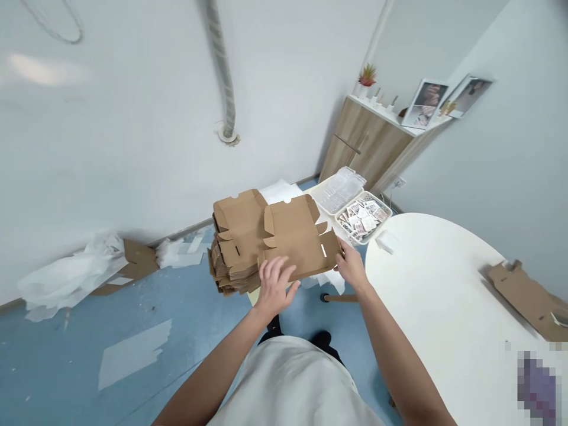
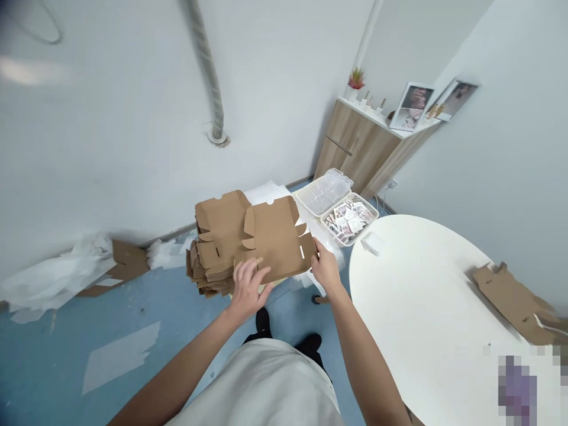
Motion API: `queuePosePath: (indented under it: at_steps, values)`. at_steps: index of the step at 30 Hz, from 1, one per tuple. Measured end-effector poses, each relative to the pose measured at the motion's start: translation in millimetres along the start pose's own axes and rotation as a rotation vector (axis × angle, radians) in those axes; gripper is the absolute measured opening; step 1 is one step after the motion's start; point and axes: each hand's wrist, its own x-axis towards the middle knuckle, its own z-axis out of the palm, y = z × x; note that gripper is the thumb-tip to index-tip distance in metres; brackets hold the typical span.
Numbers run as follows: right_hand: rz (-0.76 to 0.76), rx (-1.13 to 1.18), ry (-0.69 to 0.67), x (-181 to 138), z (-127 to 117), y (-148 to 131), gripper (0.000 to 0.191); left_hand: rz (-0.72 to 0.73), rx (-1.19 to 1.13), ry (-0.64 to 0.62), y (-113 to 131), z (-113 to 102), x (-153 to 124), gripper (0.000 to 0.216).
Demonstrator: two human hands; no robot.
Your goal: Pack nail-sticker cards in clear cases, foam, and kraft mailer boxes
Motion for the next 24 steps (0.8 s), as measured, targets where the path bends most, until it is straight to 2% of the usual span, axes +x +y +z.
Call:
queuePosePath:
  at_steps: [3,5,8,10,13,18,24]
  values:
    - [-0.051,0.077,0.088,-23.2,-39.8,26.6,0.061,-0.286,-0.026,0.116,23.0,11.4,0.2,0.061]
    - [-0.08,0.119,0.156,-42.5,-70.5,47.9,0.06,-0.451,-0.165,0.149,40.3,24.9,1.4,0.077]
    - [-0.111,0.148,0.299,-74.7,-112.0,87.0,0.055,-0.568,-0.548,0.049,69.8,55.0,5.1,0.073]
    - [-0.086,0.165,0.386,-97.2,-132.7,117.0,0.051,-0.583,-0.759,-0.09,91.6,78.2,7.8,0.055]
    - [0.043,0.186,0.509,-131.5,-152.0,162.2,0.049,-0.535,-0.88,-0.285,125.9,110.1,9.8,0.037]
    - [0.231,0.228,0.734,-185.5,-164.3,222.5,0.041,-0.415,-0.861,-0.518,178.0,148.5,9.4,0.035]
    - [0.403,0.277,0.888,-228.5,-166.1,267.6,0.034,-0.286,-0.849,-0.775,223.6,190.7,9.9,0.036]
